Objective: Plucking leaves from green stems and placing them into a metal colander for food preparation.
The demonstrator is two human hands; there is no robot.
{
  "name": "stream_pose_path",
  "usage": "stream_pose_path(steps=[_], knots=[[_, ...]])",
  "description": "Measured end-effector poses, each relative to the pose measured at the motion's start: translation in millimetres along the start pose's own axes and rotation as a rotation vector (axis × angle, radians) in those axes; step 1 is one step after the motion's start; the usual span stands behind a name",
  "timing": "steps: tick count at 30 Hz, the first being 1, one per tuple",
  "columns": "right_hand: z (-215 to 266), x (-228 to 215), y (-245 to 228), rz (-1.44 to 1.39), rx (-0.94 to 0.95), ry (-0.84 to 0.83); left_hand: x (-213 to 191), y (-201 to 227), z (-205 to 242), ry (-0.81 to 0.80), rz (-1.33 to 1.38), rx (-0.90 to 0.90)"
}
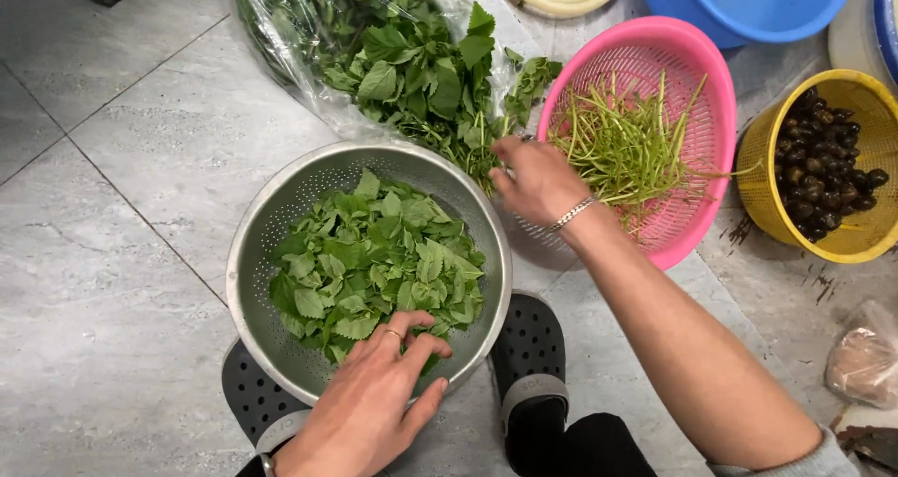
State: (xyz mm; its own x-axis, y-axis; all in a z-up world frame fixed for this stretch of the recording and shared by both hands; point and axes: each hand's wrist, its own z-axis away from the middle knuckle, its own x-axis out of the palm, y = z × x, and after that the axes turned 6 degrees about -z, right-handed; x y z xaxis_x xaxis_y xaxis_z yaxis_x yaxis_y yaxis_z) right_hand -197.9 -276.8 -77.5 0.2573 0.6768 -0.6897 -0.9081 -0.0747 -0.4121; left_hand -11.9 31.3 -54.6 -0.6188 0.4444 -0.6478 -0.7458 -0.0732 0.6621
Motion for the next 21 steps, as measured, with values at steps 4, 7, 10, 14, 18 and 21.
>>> stream_pose_path(steps=[4, 7, 10, 14, 18, 21], knots=[[-25, 30, 3, -0.202, -0.088, 0.006, 0, 1, -2, -0.027, -0.009, -0.019], [-55, 43, 8, -0.323, -0.029, 0.11, 0, 0, -1, -0.023, -0.002, -0.008], [-69, 46, 7, -0.396, 0.134, 0.176, 3, -1, -1, -0.024, 0.006, -0.001], [-82, 48, 11, -0.405, 0.197, 0.156, -1, -1, -2, -0.026, 0.0, -0.004], [-74, 41, 11, -0.439, 0.213, 0.097, -3, -1, 1, -0.016, -0.008, 0.005], [-60, 35, 7, -0.465, 0.191, 0.118, -1, -3, 1, -0.017, -0.017, 0.006]])
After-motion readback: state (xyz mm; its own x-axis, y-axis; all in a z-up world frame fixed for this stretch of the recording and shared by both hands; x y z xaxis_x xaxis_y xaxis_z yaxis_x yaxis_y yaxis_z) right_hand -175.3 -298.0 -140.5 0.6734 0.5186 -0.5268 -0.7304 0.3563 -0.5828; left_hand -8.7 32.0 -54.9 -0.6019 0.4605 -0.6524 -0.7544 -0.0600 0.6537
